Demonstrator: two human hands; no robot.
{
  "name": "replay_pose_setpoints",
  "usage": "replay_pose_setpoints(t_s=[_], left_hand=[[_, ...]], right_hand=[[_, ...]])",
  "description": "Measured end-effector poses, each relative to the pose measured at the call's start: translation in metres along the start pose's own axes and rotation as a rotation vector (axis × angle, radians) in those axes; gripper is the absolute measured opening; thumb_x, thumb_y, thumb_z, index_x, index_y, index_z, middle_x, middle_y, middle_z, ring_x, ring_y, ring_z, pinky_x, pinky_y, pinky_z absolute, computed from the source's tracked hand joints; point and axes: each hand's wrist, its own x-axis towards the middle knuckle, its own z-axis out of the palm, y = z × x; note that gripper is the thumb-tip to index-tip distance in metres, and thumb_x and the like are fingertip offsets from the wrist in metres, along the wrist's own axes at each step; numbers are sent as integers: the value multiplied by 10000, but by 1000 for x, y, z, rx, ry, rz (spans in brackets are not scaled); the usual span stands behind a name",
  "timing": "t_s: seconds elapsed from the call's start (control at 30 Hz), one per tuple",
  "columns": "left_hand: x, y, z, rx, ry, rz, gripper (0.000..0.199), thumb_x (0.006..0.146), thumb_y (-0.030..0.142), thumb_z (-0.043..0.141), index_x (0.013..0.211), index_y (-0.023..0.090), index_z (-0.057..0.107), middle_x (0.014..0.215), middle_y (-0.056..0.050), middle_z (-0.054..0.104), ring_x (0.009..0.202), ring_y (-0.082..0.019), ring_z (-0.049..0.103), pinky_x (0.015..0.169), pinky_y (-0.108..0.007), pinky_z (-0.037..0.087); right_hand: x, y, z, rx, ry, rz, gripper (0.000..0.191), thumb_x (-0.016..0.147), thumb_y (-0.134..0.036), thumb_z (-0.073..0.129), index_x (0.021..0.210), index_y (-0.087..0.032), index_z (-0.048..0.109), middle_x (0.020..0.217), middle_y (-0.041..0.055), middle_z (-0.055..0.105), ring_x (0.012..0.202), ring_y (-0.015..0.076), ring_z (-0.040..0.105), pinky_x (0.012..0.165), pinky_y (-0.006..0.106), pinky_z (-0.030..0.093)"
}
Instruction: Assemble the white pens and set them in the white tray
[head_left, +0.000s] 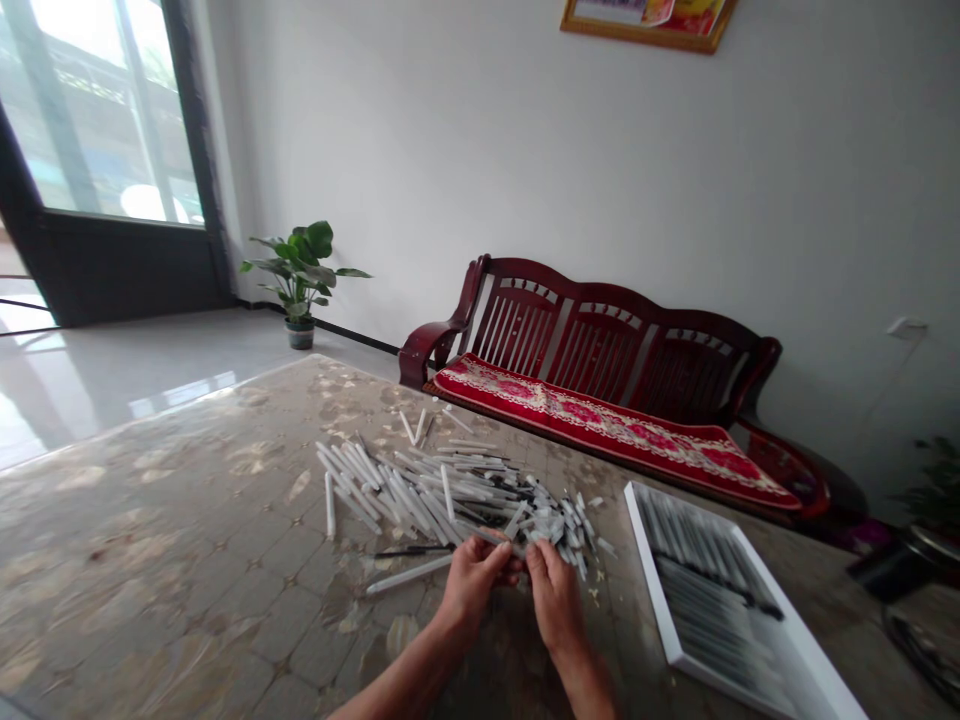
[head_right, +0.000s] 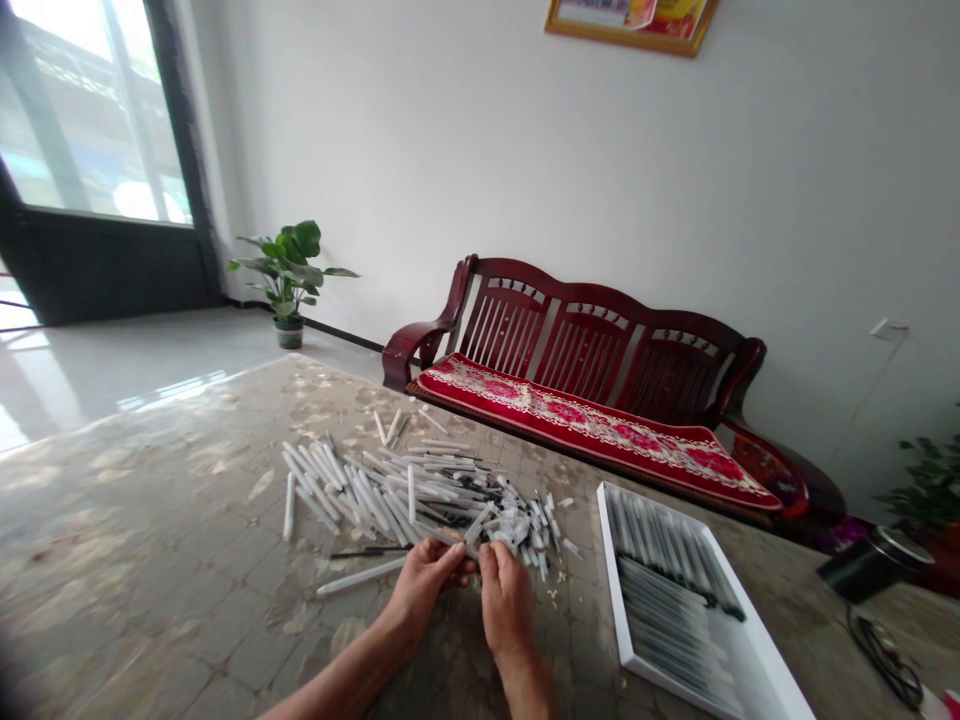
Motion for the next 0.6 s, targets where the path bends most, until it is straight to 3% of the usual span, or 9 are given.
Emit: replay_pose_setpoints(t_s=[0.3, 0.43, 0.6], left_hand=[[0, -1, -1, 8, 26, 17, 504, 470, 483, 911, 743, 157, 640, 588, -2, 669, 570, -175, 662, 539, -259, 508], [0, -1, -1, 51, -7, 44, 520, 468, 502, 907, 748, 161, 630, 579, -5, 667, 558, -177, 649, 530, -263, 508], [-4, 2, 2, 150, -58, 148, 424, 555, 487, 871, 725, 165, 653, 623, -23, 675, 592, -171, 641, 545, -251, 507]], right_hand=[[-1, 5, 3, 16, 0, -8, 438, 915, -586, 448, 693, -244, 606, 636, 10, 647, 607, 186, 587, 555, 276, 418], [-1, 15, 9, 120, -7, 166, 521, 887, -672, 414, 632, -251, 585, 525, 1, 571, 482, 176, 520, 445, 288, 379], [-6, 8, 9, 360, -66, 366, 430, 855, -661, 491, 695, -276, 596, 490, -31, 538, 377, 148, 459, 327, 257, 302]])
